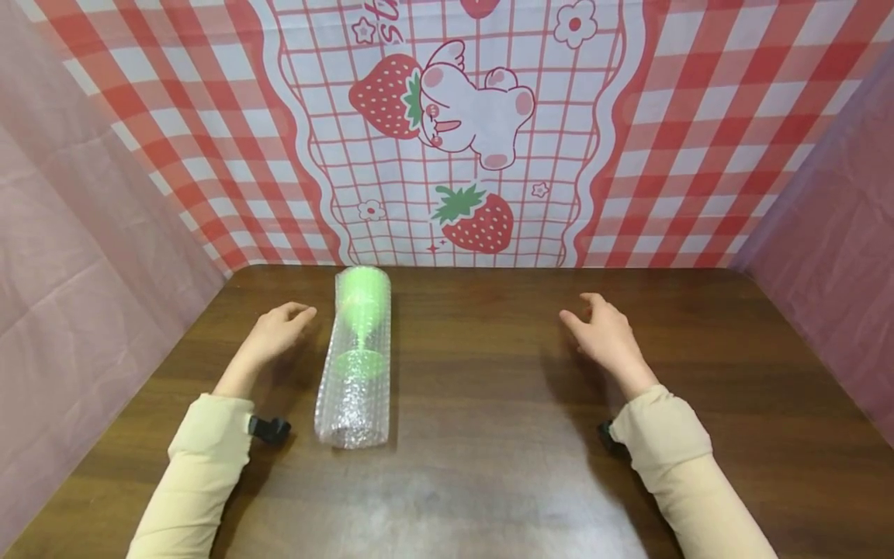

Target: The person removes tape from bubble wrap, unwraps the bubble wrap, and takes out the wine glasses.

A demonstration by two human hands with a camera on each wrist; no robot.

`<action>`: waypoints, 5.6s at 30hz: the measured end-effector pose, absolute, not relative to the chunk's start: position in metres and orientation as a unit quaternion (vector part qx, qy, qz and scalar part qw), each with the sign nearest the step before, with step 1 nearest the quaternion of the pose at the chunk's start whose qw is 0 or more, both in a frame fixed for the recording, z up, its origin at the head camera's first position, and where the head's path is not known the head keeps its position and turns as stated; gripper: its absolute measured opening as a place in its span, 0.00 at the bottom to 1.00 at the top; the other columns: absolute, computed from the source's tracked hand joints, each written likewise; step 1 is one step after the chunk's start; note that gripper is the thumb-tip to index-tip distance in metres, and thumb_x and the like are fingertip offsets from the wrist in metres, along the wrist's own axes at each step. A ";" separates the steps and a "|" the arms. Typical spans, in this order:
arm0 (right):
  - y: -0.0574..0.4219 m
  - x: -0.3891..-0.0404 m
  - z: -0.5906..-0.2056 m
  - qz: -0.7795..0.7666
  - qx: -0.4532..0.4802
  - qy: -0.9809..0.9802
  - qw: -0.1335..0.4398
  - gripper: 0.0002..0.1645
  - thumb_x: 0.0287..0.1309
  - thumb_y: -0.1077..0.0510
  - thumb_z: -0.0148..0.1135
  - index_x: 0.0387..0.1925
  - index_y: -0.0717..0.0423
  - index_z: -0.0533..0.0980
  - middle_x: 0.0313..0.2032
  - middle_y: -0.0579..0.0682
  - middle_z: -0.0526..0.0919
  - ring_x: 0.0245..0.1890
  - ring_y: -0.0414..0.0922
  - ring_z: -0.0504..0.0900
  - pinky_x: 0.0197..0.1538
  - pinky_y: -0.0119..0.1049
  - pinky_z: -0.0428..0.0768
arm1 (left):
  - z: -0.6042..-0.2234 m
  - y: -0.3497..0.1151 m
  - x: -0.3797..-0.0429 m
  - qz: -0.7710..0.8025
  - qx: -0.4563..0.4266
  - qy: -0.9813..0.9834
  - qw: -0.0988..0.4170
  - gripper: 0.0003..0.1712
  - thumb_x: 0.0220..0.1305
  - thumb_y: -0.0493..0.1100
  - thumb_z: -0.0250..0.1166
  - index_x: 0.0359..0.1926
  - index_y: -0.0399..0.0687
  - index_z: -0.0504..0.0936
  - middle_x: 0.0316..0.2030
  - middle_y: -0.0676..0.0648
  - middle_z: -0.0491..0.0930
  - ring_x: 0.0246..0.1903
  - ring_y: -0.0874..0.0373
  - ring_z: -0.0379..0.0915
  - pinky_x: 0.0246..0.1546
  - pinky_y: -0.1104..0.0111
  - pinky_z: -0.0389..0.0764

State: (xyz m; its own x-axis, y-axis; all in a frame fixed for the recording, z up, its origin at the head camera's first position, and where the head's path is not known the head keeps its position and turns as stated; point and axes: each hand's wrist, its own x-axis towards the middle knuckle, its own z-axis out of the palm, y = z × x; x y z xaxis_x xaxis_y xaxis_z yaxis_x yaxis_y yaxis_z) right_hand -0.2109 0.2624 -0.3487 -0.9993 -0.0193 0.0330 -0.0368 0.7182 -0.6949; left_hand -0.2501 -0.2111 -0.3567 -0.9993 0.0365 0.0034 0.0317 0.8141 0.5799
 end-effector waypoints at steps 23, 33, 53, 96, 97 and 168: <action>0.203 -0.218 -0.362 0.434 0.036 -0.898 -0.064 0.39 0.63 0.46 0.47 0.65 0.68 0.50 0.53 0.71 0.67 0.43 0.58 0.78 0.33 0.37 0.84 | -0.362 -0.198 -0.247 0.442 -0.024 0.892 0.086 0.35 0.67 0.56 0.45 0.64 0.34 0.55 0.58 0.30 0.63 0.42 0.41 0.75 0.34 0.65 0.83; 0.187 -0.219 -0.362 0.439 0.044 -0.893 -0.086 0.38 0.64 0.48 0.48 0.65 0.67 0.49 0.55 0.70 0.66 0.44 0.57 0.78 0.34 0.37 0.84 | -0.361 -0.193 -0.246 0.490 -0.013 0.863 0.121 0.36 0.69 0.57 0.41 0.63 0.32 0.54 0.52 0.30 0.65 0.40 0.43 0.73 0.36 0.61 0.83; 0.142 -0.216 -0.362 0.467 0.069 -0.873 -0.124 0.38 0.64 0.48 0.48 0.65 0.65 0.50 0.57 0.68 0.67 0.41 0.56 0.80 0.29 0.38 0.84 | -0.361 -0.190 -0.244 0.532 -0.005 0.833 0.150 0.45 0.68 0.59 0.40 0.67 0.34 0.28 0.60 0.26 0.56 0.49 0.35 0.68 0.42 0.57 0.81; 0.062 -0.214 -0.370 0.512 0.099 -0.832 -0.189 0.46 0.58 0.39 0.53 0.67 0.61 0.49 0.58 0.63 0.67 0.46 0.53 0.78 0.32 0.37 0.84 | -0.365 -0.183 -0.241 0.524 0.033 0.829 0.191 0.43 0.68 0.59 0.41 0.67 0.31 0.37 0.58 0.26 0.57 0.49 0.34 0.68 0.40 0.57 0.82; 0.061 -0.213 -0.370 0.512 0.100 -0.832 -0.189 0.47 0.58 0.39 0.53 0.67 0.61 0.48 0.58 0.63 0.67 0.46 0.53 0.78 0.32 0.37 0.84 | -0.365 -0.183 -0.241 0.523 0.035 0.830 0.192 0.43 0.68 0.59 0.41 0.67 0.31 0.37 0.58 0.26 0.57 0.49 0.34 0.68 0.41 0.57 0.81; 0.065 -0.208 -0.376 0.609 0.100 -0.742 -0.262 0.39 0.62 0.50 0.51 0.65 0.64 0.48 0.55 0.68 0.64 0.44 0.56 0.78 0.36 0.43 0.84 | -0.367 -0.154 -0.232 0.533 0.062 0.820 0.200 0.39 0.68 0.60 0.41 0.67 0.37 0.45 0.61 0.30 0.54 0.37 0.45 0.75 0.34 0.61 0.83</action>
State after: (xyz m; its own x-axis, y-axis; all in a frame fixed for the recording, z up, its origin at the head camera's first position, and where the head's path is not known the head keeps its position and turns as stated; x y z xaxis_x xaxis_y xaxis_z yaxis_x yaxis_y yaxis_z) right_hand -0.2080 0.0651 -0.3756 -0.8422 -0.4682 -0.2674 0.1710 0.2383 -0.9560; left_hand -0.2319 -0.1542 -0.3668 -0.9127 0.3138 -0.2616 -0.1117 0.4243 0.8986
